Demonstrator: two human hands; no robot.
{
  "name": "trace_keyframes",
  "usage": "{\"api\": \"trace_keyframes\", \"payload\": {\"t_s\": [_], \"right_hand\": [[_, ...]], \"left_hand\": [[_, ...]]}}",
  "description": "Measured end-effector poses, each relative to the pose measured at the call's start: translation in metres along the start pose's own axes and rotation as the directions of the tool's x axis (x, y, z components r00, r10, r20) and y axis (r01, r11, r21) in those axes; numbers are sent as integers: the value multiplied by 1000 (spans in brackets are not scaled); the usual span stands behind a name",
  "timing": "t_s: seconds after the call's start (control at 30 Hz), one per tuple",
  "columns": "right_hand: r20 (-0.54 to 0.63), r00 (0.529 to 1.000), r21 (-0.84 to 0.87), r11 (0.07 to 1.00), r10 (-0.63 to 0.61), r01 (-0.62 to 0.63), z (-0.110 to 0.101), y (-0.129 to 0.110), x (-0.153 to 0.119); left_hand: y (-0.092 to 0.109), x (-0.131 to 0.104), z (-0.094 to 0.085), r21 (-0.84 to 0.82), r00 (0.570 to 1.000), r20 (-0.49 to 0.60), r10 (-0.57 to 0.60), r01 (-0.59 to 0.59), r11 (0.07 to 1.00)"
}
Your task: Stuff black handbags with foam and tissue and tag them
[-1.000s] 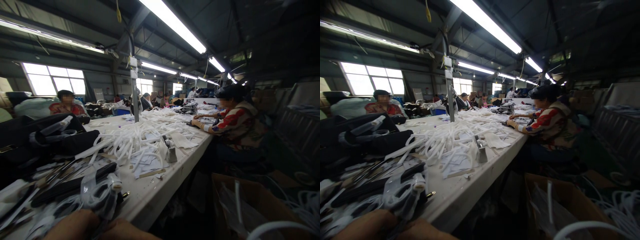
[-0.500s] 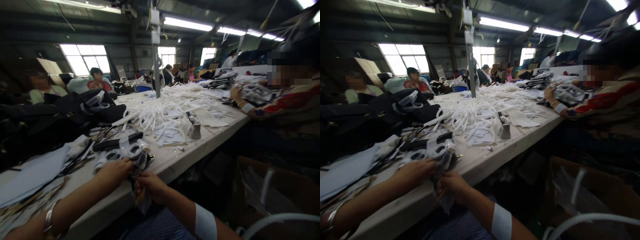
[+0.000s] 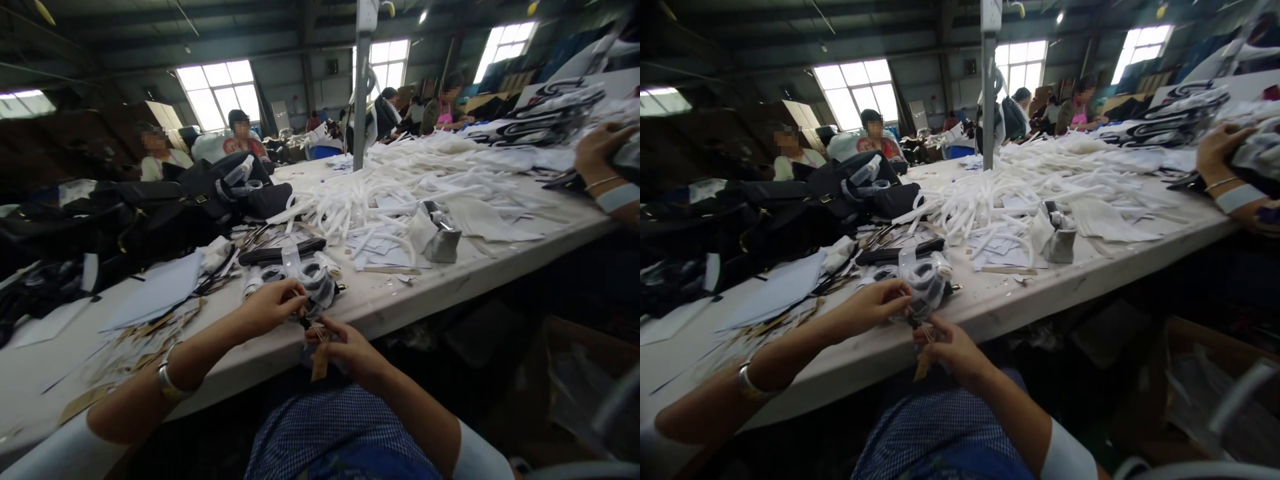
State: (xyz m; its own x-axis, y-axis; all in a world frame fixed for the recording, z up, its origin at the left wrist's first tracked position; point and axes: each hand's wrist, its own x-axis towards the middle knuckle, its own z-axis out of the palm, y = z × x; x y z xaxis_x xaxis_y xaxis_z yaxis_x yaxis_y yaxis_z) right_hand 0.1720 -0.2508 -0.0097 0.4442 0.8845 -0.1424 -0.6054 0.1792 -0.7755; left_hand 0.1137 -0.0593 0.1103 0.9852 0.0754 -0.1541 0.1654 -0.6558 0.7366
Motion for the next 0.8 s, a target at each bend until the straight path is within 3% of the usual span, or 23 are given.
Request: {"api": "trace_keyframes", "payload": {"t_s": [0.1,0.27,0.47,0.57,0.7,0.8], "right_hand": [[-65,998,25,1000,0,1,2,0,-3],[-139,989,-14,998,-57,55,0,4,-6],[-208,977,-212,977,-51,6,-7,14,-12],[-214,961,-388,918,-173,79,-4,16,-21],[-194,865,-708,676,-463,203,-1,6,-29],[-244,775,-760,612,-583,221,0,-8,-25]], "left_hand": [[-4,0,6,-212,999,-18,-36,31,977],[-1,-1,11,-425,993,-97,-74,25,905],[-6,-4,14,-543,991,-94,-91,25,839],[-12,-5,17,-595,992,-105,-73,-4,804],[-17,-4,24,-552,985,-159,-69,-31,833],[-17,0,30,-545,984,-156,-81,-18,838]]}}
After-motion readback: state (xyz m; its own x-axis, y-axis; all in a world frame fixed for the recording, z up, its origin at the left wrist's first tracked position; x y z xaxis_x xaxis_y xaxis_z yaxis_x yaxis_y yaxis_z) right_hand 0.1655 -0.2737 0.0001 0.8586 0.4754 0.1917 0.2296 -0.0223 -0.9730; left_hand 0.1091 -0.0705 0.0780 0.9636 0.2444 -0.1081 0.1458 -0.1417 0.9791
